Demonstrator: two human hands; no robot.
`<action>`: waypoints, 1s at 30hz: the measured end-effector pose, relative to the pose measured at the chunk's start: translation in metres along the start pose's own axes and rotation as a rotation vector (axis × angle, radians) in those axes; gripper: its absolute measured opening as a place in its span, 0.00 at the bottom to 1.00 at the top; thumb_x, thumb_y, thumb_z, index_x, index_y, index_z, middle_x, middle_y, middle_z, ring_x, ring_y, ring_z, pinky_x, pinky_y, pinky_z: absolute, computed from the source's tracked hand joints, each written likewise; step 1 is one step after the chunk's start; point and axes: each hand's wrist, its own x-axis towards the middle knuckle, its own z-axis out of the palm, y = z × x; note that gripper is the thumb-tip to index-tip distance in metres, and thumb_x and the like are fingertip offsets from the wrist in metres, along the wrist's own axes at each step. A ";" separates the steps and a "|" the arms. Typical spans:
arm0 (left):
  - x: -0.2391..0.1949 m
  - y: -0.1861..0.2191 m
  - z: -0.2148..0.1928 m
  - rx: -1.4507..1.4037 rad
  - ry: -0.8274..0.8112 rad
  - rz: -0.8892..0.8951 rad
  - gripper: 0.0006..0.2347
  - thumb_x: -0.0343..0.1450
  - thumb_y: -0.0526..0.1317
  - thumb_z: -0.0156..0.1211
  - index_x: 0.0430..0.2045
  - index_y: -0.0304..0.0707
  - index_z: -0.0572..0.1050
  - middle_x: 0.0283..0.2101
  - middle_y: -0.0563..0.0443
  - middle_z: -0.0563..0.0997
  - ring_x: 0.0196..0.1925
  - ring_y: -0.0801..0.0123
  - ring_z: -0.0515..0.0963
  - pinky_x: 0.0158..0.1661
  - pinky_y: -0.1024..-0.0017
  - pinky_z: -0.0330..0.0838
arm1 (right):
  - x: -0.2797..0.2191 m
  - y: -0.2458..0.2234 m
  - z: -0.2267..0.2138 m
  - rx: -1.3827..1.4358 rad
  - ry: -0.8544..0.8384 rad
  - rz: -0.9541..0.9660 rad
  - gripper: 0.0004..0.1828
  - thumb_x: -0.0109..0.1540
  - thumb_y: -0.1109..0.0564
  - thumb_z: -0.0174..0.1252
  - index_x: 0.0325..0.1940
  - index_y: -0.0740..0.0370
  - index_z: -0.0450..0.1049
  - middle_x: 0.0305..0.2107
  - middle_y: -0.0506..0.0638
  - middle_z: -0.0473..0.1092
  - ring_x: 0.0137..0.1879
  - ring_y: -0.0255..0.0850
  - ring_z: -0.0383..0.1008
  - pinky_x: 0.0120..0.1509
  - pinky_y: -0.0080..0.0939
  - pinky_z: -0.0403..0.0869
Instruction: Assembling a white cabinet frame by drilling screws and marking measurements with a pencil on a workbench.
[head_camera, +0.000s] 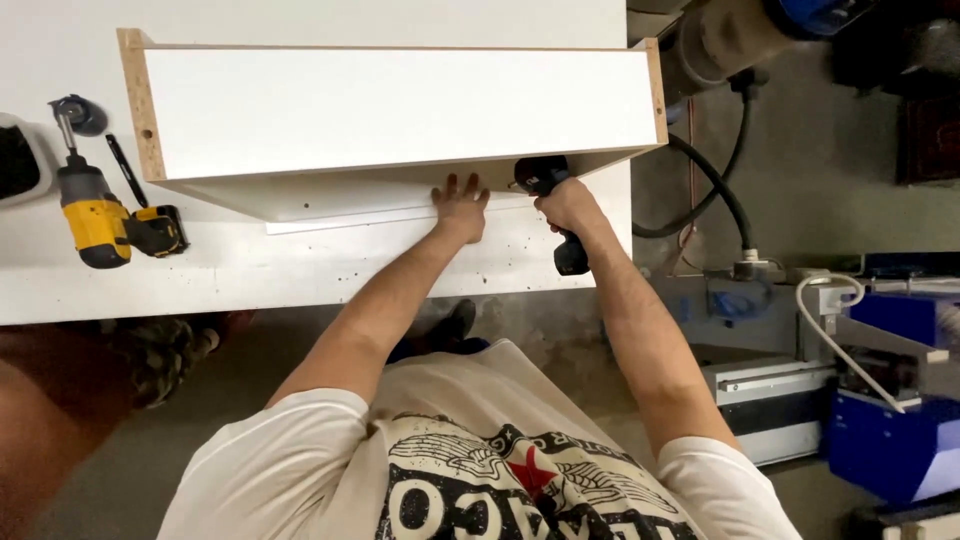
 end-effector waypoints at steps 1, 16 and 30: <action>-0.003 0.001 0.001 -0.002 -0.003 -0.001 0.34 0.70 0.30 0.47 0.75 0.58 0.52 0.80 0.51 0.40 0.79 0.37 0.35 0.67 0.32 0.40 | -0.003 -0.001 0.000 -0.001 -0.003 0.001 0.16 0.56 0.50 0.60 0.20 0.63 0.78 0.11 0.52 0.71 0.20 0.44 0.77 0.30 0.41 0.76; 0.007 0.001 0.009 0.034 0.039 -0.013 0.36 0.68 0.31 0.56 0.74 0.59 0.55 0.80 0.50 0.44 0.78 0.36 0.39 0.65 0.33 0.44 | 0.002 -0.002 -0.001 -0.083 0.000 -0.021 0.17 0.57 0.50 0.59 0.18 0.62 0.79 0.12 0.53 0.72 0.20 0.46 0.78 0.29 0.43 0.75; 0.021 0.002 0.013 0.060 0.044 -0.040 0.37 0.68 0.30 0.55 0.74 0.62 0.54 0.80 0.45 0.45 0.78 0.32 0.43 0.65 0.28 0.48 | -0.104 0.083 0.016 0.262 0.185 -0.155 0.17 0.59 0.50 0.65 0.38 0.70 0.80 0.23 0.60 0.76 0.34 0.53 0.81 0.44 0.49 0.74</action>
